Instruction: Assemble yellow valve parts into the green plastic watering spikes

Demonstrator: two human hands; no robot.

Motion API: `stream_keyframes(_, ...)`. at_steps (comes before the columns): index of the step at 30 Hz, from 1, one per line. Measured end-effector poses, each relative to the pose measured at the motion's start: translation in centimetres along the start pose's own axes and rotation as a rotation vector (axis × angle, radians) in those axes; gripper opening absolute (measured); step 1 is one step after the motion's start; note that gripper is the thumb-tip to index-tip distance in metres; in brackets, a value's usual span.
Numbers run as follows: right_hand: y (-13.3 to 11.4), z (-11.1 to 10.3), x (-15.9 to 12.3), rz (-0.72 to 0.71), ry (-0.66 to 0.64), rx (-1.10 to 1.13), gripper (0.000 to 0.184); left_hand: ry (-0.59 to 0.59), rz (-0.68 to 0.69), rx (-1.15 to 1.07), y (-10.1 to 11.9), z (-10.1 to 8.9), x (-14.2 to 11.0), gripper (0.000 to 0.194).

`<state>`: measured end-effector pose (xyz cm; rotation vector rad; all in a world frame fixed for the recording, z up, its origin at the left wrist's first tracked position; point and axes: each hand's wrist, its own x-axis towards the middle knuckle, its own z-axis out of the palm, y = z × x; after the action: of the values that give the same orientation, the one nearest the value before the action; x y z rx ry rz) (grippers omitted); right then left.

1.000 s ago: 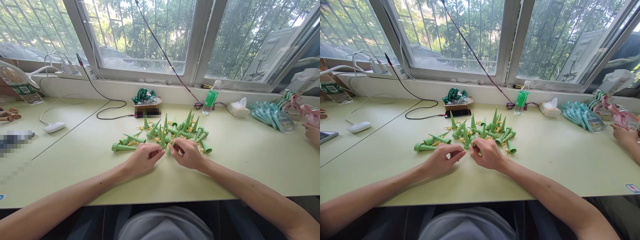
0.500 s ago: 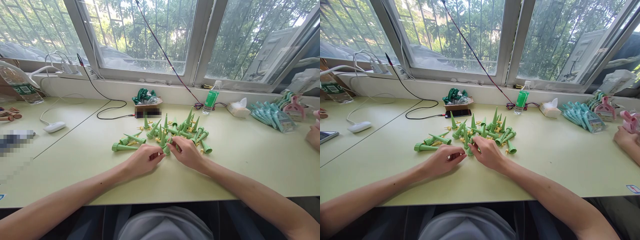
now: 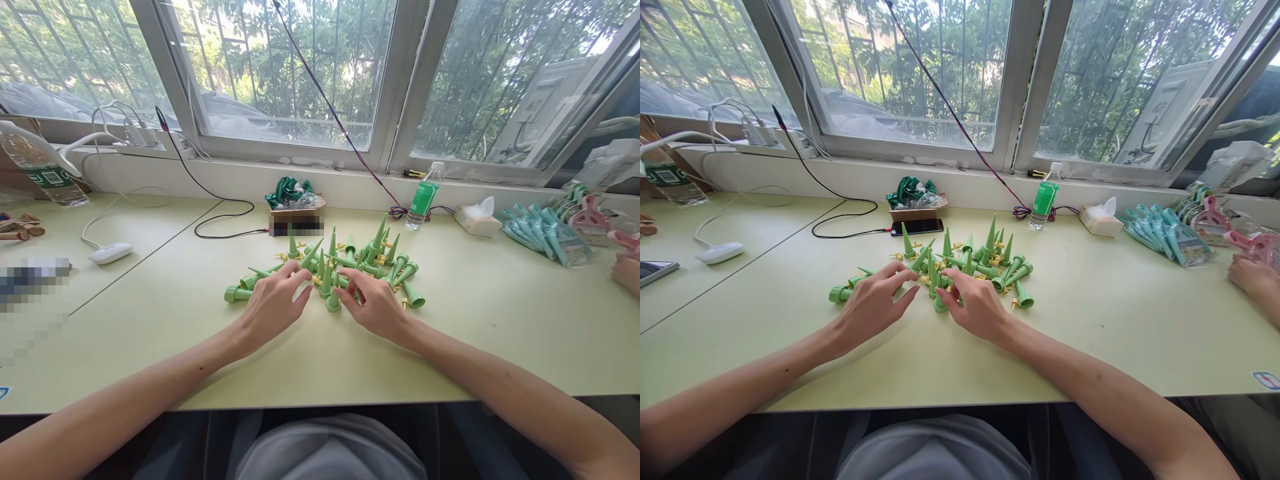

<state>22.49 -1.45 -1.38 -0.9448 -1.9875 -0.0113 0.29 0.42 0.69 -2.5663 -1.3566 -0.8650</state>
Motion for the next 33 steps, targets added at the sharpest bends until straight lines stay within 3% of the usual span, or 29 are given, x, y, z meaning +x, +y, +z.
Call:
stream_keyframes(5,-0.2,-0.13,0.0,0.006,-0.008,0.055,0.025,-0.148,-0.125,0.226,-0.13,-0.22,0.3,0.02)
stream_keyframes(12,-0.56,-0.25,0.03,-0.054,0.055,0.078,0.019,-0.329,-0.196,0.307,-0.05,-0.48,0.77,0.023)
stream_keyframes(25,-0.74,-0.1,-0.14,-0.104,0.126,0.072,0.018,-0.428,-0.252,0.272,-0.36,-0.27,0.98,0.03)
stream_keyframes(33,-0.54,0.02,-0.26,-0.242,0.035,0.056,0.009,-0.393,-0.219,0.269,-0.66,0.0,0.74,0.032)
